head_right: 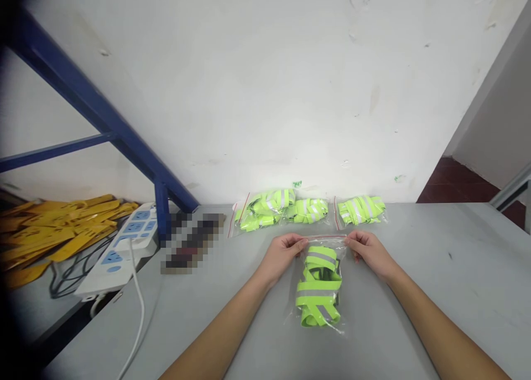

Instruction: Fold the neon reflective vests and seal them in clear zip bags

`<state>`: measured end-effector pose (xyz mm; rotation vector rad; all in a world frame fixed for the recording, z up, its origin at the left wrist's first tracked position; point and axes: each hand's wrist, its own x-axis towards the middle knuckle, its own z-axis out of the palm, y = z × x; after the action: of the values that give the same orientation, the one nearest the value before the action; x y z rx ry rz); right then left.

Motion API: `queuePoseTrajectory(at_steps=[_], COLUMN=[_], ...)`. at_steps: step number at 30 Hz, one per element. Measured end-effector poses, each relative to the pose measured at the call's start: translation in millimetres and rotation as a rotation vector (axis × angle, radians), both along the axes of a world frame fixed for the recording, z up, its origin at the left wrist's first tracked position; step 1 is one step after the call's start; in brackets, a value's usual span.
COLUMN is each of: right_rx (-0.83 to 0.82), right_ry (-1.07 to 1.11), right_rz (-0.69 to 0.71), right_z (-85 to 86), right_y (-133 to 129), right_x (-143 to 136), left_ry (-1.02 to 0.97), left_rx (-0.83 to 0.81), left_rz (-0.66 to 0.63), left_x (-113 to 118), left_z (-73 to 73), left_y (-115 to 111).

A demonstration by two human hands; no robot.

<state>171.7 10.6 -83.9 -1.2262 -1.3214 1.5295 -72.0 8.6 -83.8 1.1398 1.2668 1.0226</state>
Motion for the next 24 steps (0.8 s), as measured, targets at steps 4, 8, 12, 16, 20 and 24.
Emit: queuePoseTrajectory(at_steps=[4,8,12,16,20,24], right_rx=[0.007,0.050,0.185,0.257,0.265,0.279], right_ry=[-0.003,-0.079,-0.185,-0.241,-0.312,-0.386], right_rz=[-0.010,-0.022,-0.003,0.102,0.231,0.289], right_z=[-1.4,-3.0,-0.6,7.2,16.0,18.5], right_y=[1,-1,-4,-7,-7,-7], right_x=[0,-2,-13,-21,-21,-24], left_ry=[0.021,0.035,0.055,0.128,0.219,0.245], left_rx=[0.036,0.070,0.089,0.132,0.155,0.148], left_rz=[0.044,-0.003,-0.129,-0.236,-0.281,-0.258], left_x=[2,1,6,17,23,25], left_z=[-3.0,-3.1,0.2,4.2,4.4,2.6], left_y=[0,-1,-5,-11,-15,-15])
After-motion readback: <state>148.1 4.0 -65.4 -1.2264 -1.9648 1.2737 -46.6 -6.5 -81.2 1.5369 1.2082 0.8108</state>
